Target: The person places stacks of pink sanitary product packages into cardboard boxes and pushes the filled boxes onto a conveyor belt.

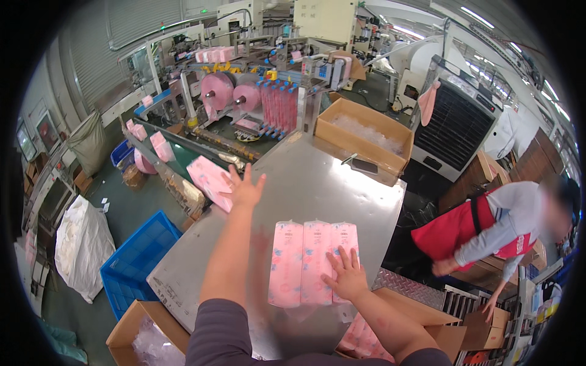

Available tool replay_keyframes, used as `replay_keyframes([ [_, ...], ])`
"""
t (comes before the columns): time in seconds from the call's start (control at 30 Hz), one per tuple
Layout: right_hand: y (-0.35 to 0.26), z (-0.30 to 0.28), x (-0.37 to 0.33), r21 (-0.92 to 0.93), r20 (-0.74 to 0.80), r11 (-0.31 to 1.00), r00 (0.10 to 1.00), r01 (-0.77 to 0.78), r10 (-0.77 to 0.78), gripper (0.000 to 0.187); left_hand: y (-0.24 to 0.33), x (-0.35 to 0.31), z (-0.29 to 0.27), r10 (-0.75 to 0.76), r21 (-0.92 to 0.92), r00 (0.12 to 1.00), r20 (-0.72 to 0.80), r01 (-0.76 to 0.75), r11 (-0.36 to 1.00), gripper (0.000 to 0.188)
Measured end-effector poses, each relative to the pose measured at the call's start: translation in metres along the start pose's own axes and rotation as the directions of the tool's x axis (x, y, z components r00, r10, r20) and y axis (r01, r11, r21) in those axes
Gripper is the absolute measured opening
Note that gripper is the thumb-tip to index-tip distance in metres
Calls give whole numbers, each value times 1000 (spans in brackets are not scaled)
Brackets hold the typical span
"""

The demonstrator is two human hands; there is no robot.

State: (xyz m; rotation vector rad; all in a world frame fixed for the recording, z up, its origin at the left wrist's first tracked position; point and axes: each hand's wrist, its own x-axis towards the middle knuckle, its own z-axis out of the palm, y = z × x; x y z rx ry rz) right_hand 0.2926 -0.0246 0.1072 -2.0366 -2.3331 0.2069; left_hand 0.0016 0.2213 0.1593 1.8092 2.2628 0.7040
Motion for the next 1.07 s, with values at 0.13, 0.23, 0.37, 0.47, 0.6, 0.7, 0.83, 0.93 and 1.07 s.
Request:
replay_keyframes([
  [0.13,-3,-8,3,55,15,998,1000,12,-13,73,-85,31,58,87,192,947,308,-151,970,65],
  [0.23,2,-5,5,78,17,997,1000,18,-19,74,-113,-29,70,322,106,884,338,-376,920,60],
  [0.37,17,13,1,76,-81,995,995,70,-64,72,-120,-190,17,675,-134,672,304,-671,729,44],
  [0.47,18,4,-9,104,-19,980,986,169,-168,71,-79,-277,-47,663,-198,649,372,-643,740,41],
  [0.6,14,-17,-60,120,77,957,958,266,-276,68,-84,-352,-55,646,-215,666,373,-615,758,40],
  [0.7,24,-10,-97,144,70,950,954,278,-290,67,-78,-380,-72,608,-212,661,440,-582,785,41],
  [0.83,19,-21,-105,96,137,965,957,243,-255,68,-62,-364,-96,338,-43,755,562,-382,923,70],
  [0.93,16,-20,-102,66,155,973,961,220,-228,73,-60,-294,-68,389,67,859,332,-433,899,84],
  [1.07,17,-18,-94,100,265,978,943,182,-203,78,-40,-147,-19,233,-19,964,128,-232,972,91],
])
